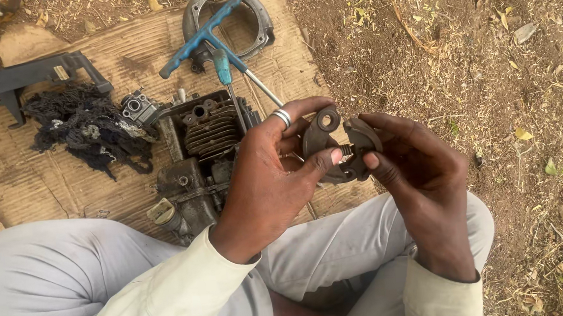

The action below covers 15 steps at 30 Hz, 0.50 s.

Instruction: The person sits on the ground and uses a T-handle wrench and a spanner to loosen a nut on a small engine cylinder assembly. They then remove a clutch shoe assembly with a spring and work it apart by hand, turning and pulling at its parts.

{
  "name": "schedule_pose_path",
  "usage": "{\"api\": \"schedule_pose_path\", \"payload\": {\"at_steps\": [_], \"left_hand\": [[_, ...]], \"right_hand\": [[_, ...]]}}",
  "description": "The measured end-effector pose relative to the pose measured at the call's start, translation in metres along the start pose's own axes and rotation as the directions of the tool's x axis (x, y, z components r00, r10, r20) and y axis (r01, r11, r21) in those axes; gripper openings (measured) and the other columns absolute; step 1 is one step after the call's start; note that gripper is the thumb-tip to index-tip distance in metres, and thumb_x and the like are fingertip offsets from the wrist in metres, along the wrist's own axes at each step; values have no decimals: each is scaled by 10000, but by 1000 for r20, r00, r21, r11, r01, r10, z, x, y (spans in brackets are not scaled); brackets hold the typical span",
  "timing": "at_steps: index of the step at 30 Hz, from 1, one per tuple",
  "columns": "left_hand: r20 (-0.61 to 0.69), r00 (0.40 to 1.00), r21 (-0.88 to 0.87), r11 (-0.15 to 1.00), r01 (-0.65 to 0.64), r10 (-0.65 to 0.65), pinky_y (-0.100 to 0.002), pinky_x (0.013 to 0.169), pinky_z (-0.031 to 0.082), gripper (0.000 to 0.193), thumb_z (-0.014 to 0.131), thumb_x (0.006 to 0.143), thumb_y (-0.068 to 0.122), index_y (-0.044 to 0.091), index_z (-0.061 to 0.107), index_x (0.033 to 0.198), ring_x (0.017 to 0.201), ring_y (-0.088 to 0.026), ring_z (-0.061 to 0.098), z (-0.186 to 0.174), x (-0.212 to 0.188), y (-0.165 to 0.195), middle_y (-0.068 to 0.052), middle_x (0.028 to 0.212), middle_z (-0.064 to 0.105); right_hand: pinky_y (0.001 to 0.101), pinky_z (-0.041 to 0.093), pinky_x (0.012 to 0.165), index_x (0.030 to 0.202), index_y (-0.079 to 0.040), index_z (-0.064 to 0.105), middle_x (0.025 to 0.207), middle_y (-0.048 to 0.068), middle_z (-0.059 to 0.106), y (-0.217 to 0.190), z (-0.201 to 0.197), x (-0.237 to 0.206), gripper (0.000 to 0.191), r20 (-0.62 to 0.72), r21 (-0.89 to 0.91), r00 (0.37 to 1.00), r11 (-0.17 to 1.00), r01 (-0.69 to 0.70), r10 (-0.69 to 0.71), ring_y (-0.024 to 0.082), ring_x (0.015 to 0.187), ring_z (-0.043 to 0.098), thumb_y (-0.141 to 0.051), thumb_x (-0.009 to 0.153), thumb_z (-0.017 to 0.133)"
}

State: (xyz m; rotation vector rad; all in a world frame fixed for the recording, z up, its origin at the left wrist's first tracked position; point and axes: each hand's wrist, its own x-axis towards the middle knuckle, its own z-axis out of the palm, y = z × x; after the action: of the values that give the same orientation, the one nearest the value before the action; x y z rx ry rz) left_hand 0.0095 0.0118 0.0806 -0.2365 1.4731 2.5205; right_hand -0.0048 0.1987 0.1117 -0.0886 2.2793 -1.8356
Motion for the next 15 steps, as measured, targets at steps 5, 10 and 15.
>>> {"api": "schedule_pose_path", "payload": {"at_steps": [5,10,15], "left_hand": [[-44,996,143,987,-69,76,-232,779,598,509,741,883,-35,10,594,1368,940,-76,692,2,-2,7,-69,1054,728],[-24,997,163,984,-73,78,-231,731,603,509,757,857,-39,15,606,1340,894,-72,703,3,-4,15,-67,1027,760],[-29,997,314,948,-58,71,-235,705,623,490,770,847,-18,21,628,1314,826,-91,752,6,-6,17,-83,928,786]], "right_hand": [[323,584,1006,1344,71,622,1231,152,701,1,2,-1,444,28,-4,999,1000,21,-20,204,1155,700,93,908,703],[316,590,1046,1275,70,653,1204,125,687,5,2,-3,333,-32,-36,992,992,118,-119,193,1164,703,120,949,703],[285,625,1014,1257,38,671,1157,95,657,10,11,-4,321,-58,-234,936,916,325,-347,166,1073,708,158,963,720]]}}
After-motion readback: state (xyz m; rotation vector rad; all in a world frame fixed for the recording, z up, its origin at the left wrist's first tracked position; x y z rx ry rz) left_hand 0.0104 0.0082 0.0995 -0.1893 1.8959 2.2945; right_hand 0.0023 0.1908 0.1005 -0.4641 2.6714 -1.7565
